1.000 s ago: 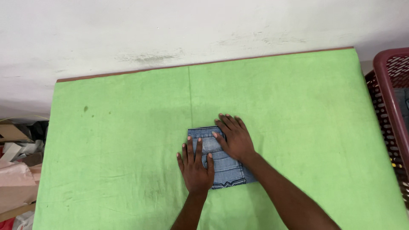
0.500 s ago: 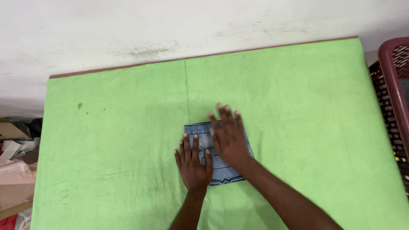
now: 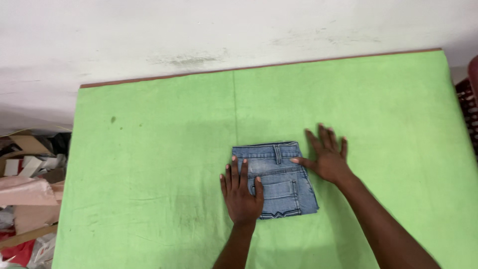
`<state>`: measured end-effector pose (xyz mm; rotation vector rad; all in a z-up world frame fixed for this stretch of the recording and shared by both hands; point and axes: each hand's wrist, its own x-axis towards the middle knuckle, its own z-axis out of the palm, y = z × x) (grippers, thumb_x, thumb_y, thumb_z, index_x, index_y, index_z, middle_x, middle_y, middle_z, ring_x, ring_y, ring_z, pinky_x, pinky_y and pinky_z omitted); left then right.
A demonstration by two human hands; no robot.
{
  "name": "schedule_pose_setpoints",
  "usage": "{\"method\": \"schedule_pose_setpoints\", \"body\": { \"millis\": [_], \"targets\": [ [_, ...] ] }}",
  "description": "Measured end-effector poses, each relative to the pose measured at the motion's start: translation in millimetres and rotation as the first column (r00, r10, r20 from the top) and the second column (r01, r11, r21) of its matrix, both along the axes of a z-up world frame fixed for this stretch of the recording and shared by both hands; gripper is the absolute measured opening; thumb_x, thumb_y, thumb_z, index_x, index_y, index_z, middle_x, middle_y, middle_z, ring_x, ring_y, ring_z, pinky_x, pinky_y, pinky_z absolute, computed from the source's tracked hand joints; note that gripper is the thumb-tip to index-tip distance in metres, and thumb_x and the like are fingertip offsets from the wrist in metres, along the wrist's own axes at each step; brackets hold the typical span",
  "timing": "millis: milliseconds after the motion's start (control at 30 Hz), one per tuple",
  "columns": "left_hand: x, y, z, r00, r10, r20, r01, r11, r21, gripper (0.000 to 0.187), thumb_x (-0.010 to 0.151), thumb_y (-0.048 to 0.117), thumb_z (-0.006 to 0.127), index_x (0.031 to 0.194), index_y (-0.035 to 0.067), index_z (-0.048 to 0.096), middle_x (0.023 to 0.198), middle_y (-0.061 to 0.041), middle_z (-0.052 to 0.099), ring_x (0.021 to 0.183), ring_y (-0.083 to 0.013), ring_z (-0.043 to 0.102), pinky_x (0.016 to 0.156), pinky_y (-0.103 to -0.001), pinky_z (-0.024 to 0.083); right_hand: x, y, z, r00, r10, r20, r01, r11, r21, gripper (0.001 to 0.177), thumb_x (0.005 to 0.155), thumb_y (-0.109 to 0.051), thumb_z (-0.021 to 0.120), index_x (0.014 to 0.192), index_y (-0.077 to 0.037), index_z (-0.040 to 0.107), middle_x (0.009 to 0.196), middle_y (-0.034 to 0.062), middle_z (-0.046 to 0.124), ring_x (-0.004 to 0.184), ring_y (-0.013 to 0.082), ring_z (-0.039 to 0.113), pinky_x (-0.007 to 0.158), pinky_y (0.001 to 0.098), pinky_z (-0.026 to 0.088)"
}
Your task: The person folds a pair of light-blue jeans on a green table. They lay the jeans flat, fold one leg over the other, then fold the garment in half and again into a compact rectangle, smoothing the fabric with both hands throughout.
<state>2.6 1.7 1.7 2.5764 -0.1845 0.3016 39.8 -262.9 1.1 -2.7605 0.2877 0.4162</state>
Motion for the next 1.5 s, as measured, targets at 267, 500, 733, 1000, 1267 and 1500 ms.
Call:
{"method": "schedule_pose_setpoints", "body": {
  "millis": [267, 500, 733, 1000, 1267, 1500],
  "targets": [
    [0, 2, -1, 1.0, 0.002, 0.017, -0.002, 1.0, -0.014, 0.056, 0.1, 0.038, 0.053, 0.15, 0.013, 0.054, 0.163, -0.014, 0.042, 0.149, -0.0398, 0.04, 0.124, -0.057, 0.022, -7, 57, 6, 0.89, -0.127, 0.439, 0.023, 0.972, 0.236, 0.089, 0.09, -0.054, 0.074, 0.16, -0.012, 0.038, 0.173, 0.0254, 0.02, 0.163, 0.042, 0.015, 0.128, 0.0621, 0.014],
    [4, -1, -1, 1.0, 0.001, 0.018, -0.001, 1.0, 0.0, 0.056, 0.099, 0.038, 0.053, 0.148, 0.012, 0.054, 0.162, -0.014, 0.043, 0.149, -0.039, 0.04, 0.123, -0.057, 0.022, 5, 47, 40, 0.974, -0.219, 0.062, 0.207, 0.965, 0.163, 0.136, 0.055, -0.057, 0.095, 0.162, -0.013, 0.023, 0.167, 0.0293, 0.005, 0.152, 0.045, 0.001, 0.115, 0.0647, 0.003],
    [-1, -1, 0, 0.999, 0.007, 0.033, -0.006, 1.0, -0.011, 0.056, 0.099, 0.037, 0.054, 0.149, 0.012, 0.054, 0.162, -0.014, 0.044, 0.147, -0.0395, 0.042, 0.123, -0.056, 0.025, -20, 63, 21, 0.877, -0.195, 0.438, 0.038, 0.939, 0.342, 0.097, 0.077, -0.041, 0.085, 0.155, -0.009, 0.037, 0.162, 0.0251, 0.032, 0.151, 0.0405, 0.029, 0.12, 0.0561, 0.024],
    [-2, 0, -1, 1.0, 0.003, 0.022, -0.003, 1.0, -0.004, 0.056, 0.099, 0.037, 0.054, 0.149, 0.012, 0.054, 0.162, -0.014, 0.043, 0.147, -0.0393, 0.042, 0.123, -0.056, 0.026, -15, 81, -4, 0.908, -0.114, 0.404, -0.034, 0.939, 0.343, 0.09, 0.076, -0.046, 0.083, 0.148, -0.007, 0.046, 0.156, 0.0171, 0.043, 0.151, 0.036, 0.03, 0.119, 0.0514, 0.024],
    [-3, -1, -2, 1.0, 0.006, 0.025, -0.006, 1.0, 0.001, 0.055, 0.1, 0.037, 0.053, 0.149, 0.011, 0.054, 0.163, -0.014, 0.042, 0.148, -0.0389, 0.042, 0.123, -0.056, 0.026, -10, 91, -10, 0.925, -0.044, 0.377, -0.037, 0.978, 0.205, 0.09, 0.073, -0.044, 0.078, 0.149, -0.008, 0.046, 0.156, 0.0168, 0.039, 0.152, 0.0379, 0.023, 0.118, 0.0567, 0.017],
    [-5, -1, -3, 1.0, 0.009, 0.005, -0.009, 1.0, 0.016, 0.056, 0.1, 0.038, 0.052, 0.15, 0.012, 0.053, 0.163, -0.013, 0.042, 0.148, -0.0384, 0.042, 0.123, -0.055, 0.026, -13, 92, -9, 0.912, -0.068, 0.403, -0.015, 0.98, 0.201, 0.083, 0.075, -0.041, 0.075, 0.148, -0.011, 0.049, 0.154, 0.0109, 0.046, 0.153, 0.0347, 0.026, 0.121, 0.0532, 0.019]
  ]
}}
